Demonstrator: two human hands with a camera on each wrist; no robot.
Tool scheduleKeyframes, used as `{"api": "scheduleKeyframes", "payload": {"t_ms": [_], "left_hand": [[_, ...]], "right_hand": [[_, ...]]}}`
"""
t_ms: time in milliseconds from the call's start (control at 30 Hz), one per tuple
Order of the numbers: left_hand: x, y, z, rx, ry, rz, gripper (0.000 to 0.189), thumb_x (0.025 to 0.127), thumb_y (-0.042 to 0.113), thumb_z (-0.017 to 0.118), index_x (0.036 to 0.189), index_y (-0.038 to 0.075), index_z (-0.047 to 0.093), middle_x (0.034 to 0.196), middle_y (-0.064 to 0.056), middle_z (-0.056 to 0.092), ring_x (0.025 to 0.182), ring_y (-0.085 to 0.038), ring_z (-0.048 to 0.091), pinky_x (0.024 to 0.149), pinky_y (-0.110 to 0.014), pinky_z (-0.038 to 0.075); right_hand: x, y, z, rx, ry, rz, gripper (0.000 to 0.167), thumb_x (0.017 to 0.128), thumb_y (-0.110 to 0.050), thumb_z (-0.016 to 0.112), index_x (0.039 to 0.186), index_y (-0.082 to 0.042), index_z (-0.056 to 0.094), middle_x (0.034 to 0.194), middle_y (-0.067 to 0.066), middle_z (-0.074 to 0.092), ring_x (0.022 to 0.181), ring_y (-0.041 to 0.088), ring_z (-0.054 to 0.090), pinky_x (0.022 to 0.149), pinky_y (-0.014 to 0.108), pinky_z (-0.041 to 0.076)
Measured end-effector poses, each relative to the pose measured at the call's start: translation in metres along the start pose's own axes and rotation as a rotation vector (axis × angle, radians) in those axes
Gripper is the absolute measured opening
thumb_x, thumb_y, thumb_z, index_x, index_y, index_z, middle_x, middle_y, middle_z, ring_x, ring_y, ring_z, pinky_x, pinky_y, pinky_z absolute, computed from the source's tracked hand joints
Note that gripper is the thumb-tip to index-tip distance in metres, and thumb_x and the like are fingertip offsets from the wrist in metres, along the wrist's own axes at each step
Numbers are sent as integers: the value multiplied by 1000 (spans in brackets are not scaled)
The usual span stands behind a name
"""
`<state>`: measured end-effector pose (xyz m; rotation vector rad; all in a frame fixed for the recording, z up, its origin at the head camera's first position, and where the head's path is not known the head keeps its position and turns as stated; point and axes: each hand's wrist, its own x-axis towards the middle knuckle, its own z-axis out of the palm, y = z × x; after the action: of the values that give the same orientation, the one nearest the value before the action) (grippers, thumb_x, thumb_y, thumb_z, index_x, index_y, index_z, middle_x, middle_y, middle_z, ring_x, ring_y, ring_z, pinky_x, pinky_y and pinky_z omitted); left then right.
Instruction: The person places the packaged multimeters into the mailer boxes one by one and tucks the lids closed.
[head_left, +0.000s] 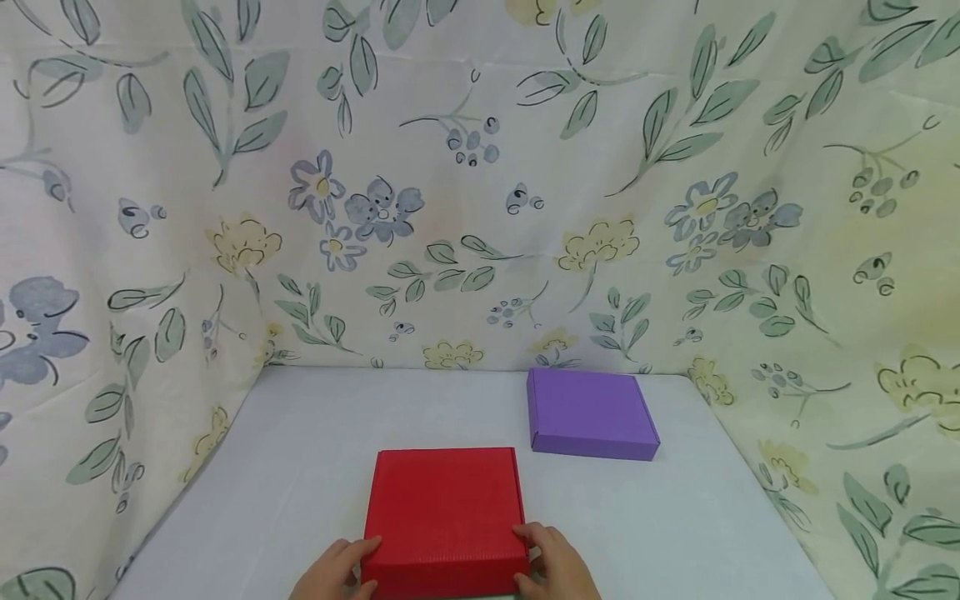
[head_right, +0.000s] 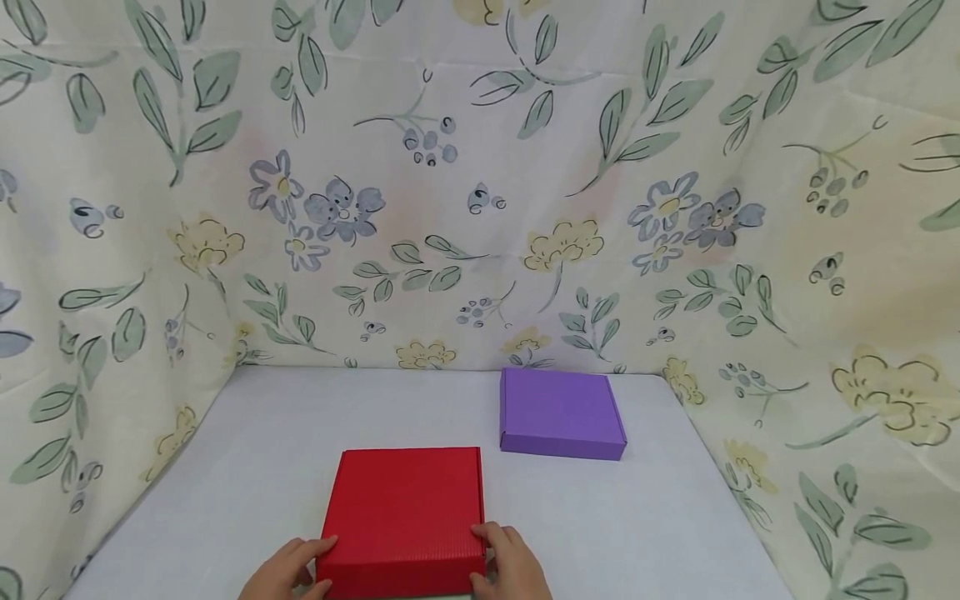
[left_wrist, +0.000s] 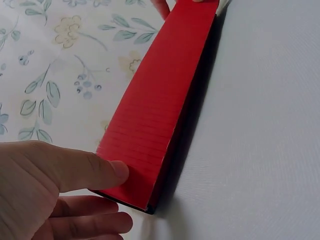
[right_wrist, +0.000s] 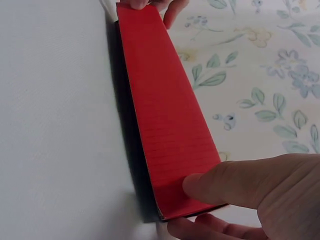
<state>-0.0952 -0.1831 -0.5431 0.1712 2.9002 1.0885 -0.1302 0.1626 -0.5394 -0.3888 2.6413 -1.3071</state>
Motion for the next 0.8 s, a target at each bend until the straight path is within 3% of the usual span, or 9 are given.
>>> {"api": "scheduleKeyframes", "payload": {"t_ms": [233,367,633,800], "left_hand": [[1,1,4,66,69,19,62,67,24,96,121,9,68,92,6,55,69,-2,49,60,-19,51],[4,4,3,118,81,-4,56,70,23,94,119,12,71,89,8,55,67,-1,47,59,-18,50],[10,13,-6,50,-91,-116,62,72,23,92,127,8,67,91,5,59,69,-11,51,61,-25,51],[12,14,-6,41,-122,-127,57,75,22,90,124,8,67,88,5,60,68,-12,51,62,-27,50]], "right_hand": [[5,3,2,-76,23,17,54,76,-12,89,123,-12,63,102,0,60,78,7,61,76,33,60],[7,2,1,-114,35,27,50,77,-14,89,120,-14,64,101,-2,60,79,8,60,76,33,59],[7,-7,-1,-174,33,46,52,74,-19,91,119,-16,65,101,-3,60,83,12,60,75,35,59],[7,-9,-1,-204,33,49,48,76,-19,90,116,-17,66,98,-5,60,82,13,59,70,31,56]]}}
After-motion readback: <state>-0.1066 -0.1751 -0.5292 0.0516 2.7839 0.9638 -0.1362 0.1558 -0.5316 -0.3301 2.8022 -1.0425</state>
